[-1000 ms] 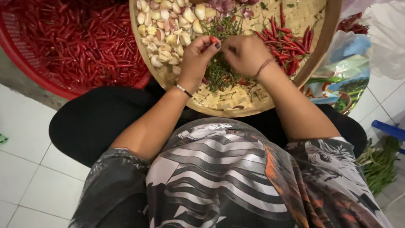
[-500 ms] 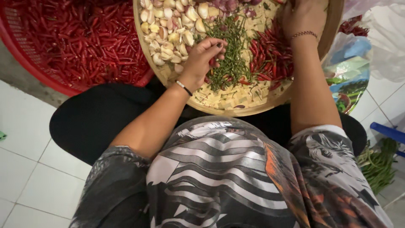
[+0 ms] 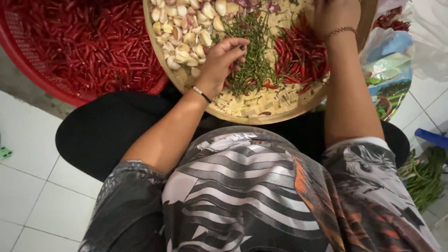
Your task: The person sits on the floor and sorts red chilies, garlic cloves, and green herbs on a large woven tray. They repeatedly pick up chilies and herbs, remove stems, and place them into separate piles on the tray.
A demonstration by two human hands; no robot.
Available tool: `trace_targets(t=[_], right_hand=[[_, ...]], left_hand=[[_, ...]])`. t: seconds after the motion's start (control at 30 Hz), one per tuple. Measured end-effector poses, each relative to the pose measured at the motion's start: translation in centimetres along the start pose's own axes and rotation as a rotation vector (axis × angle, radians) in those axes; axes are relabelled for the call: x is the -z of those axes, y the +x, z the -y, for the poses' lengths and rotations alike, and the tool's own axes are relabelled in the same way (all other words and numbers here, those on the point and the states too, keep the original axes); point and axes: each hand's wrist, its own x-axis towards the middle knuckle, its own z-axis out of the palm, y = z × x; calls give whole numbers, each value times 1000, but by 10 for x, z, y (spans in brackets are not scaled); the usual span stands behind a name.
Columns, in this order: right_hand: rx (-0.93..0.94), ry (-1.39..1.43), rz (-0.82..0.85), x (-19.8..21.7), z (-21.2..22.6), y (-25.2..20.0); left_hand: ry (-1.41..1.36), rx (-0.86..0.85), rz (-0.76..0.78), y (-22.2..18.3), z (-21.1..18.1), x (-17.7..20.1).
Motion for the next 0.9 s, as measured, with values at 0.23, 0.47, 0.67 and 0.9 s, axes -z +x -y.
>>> trace_targets(t=[0.23, 0.47, 0.67, 0.9], right_hand=[[296, 515, 346, 66, 129, -21], [464, 576, 373, 79, 171, -30], [278, 989, 413, 50, 150, -30], [-23, 1335, 327, 28, 143, -30]], left_hand=[[55, -133, -13, 2, 4, -1], [-249, -117, -13, 17, 32, 11], [-459, -126, 19, 14, 24, 19], [139, -148, 1, 7, 18, 4]])
